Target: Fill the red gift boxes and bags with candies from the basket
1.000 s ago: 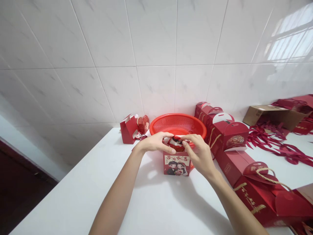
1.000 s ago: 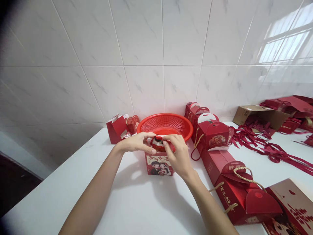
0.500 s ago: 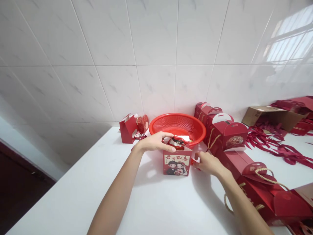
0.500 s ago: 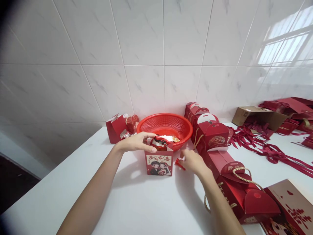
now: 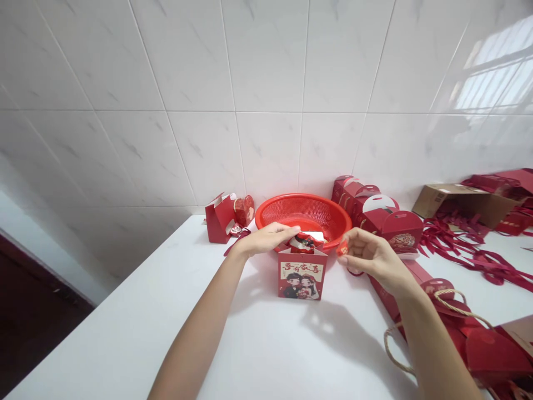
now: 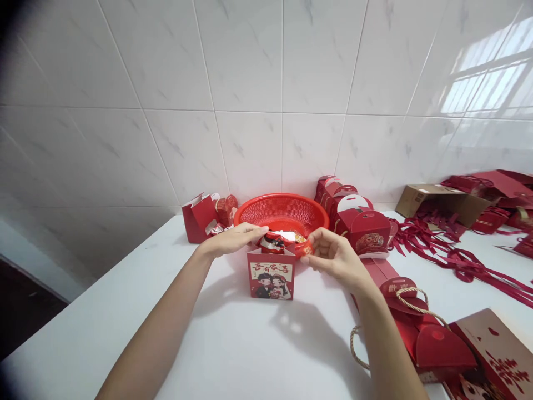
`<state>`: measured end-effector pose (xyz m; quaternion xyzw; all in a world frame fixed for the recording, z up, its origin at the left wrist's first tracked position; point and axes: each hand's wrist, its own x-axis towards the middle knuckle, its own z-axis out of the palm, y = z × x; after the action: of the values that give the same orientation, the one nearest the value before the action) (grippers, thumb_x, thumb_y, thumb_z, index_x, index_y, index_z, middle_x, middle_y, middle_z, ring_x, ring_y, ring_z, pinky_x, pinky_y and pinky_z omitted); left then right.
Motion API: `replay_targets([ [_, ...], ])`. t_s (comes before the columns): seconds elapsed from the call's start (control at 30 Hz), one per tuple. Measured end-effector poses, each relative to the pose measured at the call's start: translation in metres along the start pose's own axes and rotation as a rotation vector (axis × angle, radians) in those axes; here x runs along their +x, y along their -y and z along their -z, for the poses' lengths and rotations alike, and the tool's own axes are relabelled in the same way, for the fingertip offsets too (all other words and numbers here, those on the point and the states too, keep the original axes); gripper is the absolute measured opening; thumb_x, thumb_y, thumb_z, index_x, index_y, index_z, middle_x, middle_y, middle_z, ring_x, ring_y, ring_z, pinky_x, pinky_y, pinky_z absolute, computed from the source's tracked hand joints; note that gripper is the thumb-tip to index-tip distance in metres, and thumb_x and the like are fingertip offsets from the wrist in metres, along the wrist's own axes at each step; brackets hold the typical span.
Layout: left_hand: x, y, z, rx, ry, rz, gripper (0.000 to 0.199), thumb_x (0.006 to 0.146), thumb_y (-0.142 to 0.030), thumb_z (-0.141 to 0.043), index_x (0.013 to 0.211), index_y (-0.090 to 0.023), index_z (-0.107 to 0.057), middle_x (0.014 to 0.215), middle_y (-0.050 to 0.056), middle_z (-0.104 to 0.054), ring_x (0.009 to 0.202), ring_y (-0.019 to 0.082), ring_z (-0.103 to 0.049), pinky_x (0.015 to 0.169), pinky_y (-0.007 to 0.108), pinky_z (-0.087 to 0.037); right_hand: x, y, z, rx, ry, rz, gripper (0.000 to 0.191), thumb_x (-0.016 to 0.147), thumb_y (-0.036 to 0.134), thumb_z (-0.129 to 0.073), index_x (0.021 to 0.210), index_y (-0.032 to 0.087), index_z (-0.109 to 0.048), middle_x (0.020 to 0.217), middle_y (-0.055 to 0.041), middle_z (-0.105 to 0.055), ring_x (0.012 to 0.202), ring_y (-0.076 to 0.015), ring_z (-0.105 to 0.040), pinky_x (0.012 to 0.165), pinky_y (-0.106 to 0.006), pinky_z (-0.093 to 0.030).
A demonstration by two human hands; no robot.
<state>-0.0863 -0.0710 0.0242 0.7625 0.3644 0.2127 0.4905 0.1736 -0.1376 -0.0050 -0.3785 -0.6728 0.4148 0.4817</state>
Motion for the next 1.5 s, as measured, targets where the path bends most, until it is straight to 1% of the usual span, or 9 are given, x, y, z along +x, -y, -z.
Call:
replay_targets([
  [0.07,-0.001,-0.003,-0.001,0.008,0.001,0.007,0.047,0.090,-0.059,-0.053,0.076,-0.016,-0.067,0.076,0.003,-0.065,0.067,0.014,-0.047,0.069,0.027,-0.039,0.004,0.005,-0.017,0.098,-0.159,0.113,0.030,0.073,0.035,-0.082,0.087,0.020,-0.061,0.081,-0.0018,-0.069,0.071,-0.0152,-0.066,0.067,-0.027,-0.055],
  [0.13,-0.001,-0.006,-0.001,0.021,0.001,-0.001,0.043,0.090,-0.055,-0.053,0.076,-0.017,-0.067,0.076,0.002,-0.064,0.066,0.013,-0.045,0.067,0.028,-0.038,0.008,0.004,-0.037,0.119,-0.242,0.165,0.027,0.074,0.035,-0.082,0.087,0.021,-0.063,0.085,-0.0030,-0.071,0.077,-0.0173,-0.068,0.074,-0.029,-0.057],
  [0.3,-0.002,-0.006,0.001,0.045,0.026,-0.041,0.038,0.089,-0.050,-0.054,0.080,-0.017,-0.071,0.080,0.003,-0.063,0.071,0.015,-0.049,0.070,0.029,-0.041,0.012,-0.007,-0.064,-0.002,-0.258,0.186,0.017,0.085,0.037,-0.069,0.087,0.020,-0.068,0.089,-0.0059,-0.072,0.084,-0.0211,-0.071,0.080,-0.034,-0.058],
  [0.5,0.001,0.003,0.005,0.088,0.028,-0.023,0.034,0.086,-0.043,-0.059,0.106,-0.022,-0.076,0.091,0.004,-0.069,0.087,0.019,-0.058,0.076,0.030,-0.044,0.009,-0.008,-0.061,-0.090,-0.315,0.199,0.017,0.087,0.036,-0.066,0.095,0.021,-0.069,0.095,-0.0058,-0.074,0.087,-0.0215,-0.071,0.081,-0.035,-0.057],
  [0.7,0.001,0.006,0.007,0.089,0.050,-0.056,0.034,0.081,-0.032,-0.063,0.111,-0.023,-0.075,0.098,0.005,-0.070,0.086,0.018,-0.059,0.073,0.029,-0.044,0.008,-0.014,-0.054,-0.213,-0.422,0.146,0.020,0.086,0.039,-0.065,0.093,0.022,-0.071,0.096,-0.0079,-0.074,0.091,-0.0251,-0.069,0.088,-0.041,-0.053],
  [0.83,0.000,0.003,0.007,0.104,0.064,-0.079,0.032,0.081,-0.030,-0.061,0.110,-0.022,-0.075,0.102,0.005,-0.070,0.084,0.018,-0.057,0.070,0.027,-0.043,0.010,-0.021,-0.050,-0.204,-0.446,0.101,0.030,0.083,0.046,-0.067,0.099,0.020,-0.067,0.102,-0.0101,-0.073,0.094,-0.0256,-0.068,0.086,-0.040,-0.053],
  [0.97,0.001,-0.001,0.002,0.154,0.038,-0.062,0.028,0.079,-0.025,-0.059,0.103,-0.020,-0.074,0.094,0.004,-0.067,0.081,0.017,-0.056,0.067,0.026,-0.042,0.011,-0.028,-0.049,-0.160,-0.400,0.050,0.038,0.080,0.047,-0.069,0.106,0.020,-0.062,0.105,-0.0108,-0.071,0.097,-0.0254,-0.068,0.086,-0.040,-0.054],
  [1.23,0.001,-0.005,-0.006,0.156,-0.031,-0.027,0.021,0.079,-0.023,-0.056,0.095,-0.019,-0.069,0.084,0.000,-0.060,0.072,0.013,-0.049,0.064,0.024,-0.036,0.010,-0.030,-0.051,-0.088,-0.363,0.036,0.034,0.082,0.045,-0.067,0.103,0.020,-0.061,0.102,-0.0101,-0.072,0.093,-0.0243,-0.069,0.088,-0.040,-0.054],
  [1.5,0.007,-0.005,-0.026,0.138,-0.254,0.039,0.018,0.064,-0.013,-0.054,0.080,-0.020,-0.050,0.069,-0.004,-0.049,0.062,0.012,-0.045,0.056,0.023,-0.032,0.009,-0.032,-0.053,-0.113,-0.381,0.021,0.036,0.082,0.046,-0.066,0.107,0.020,-0.060,0.096,-0.0088,-0.072,0.092,-0.0250,-0.069,0.087,-0.041,-0.053],
])
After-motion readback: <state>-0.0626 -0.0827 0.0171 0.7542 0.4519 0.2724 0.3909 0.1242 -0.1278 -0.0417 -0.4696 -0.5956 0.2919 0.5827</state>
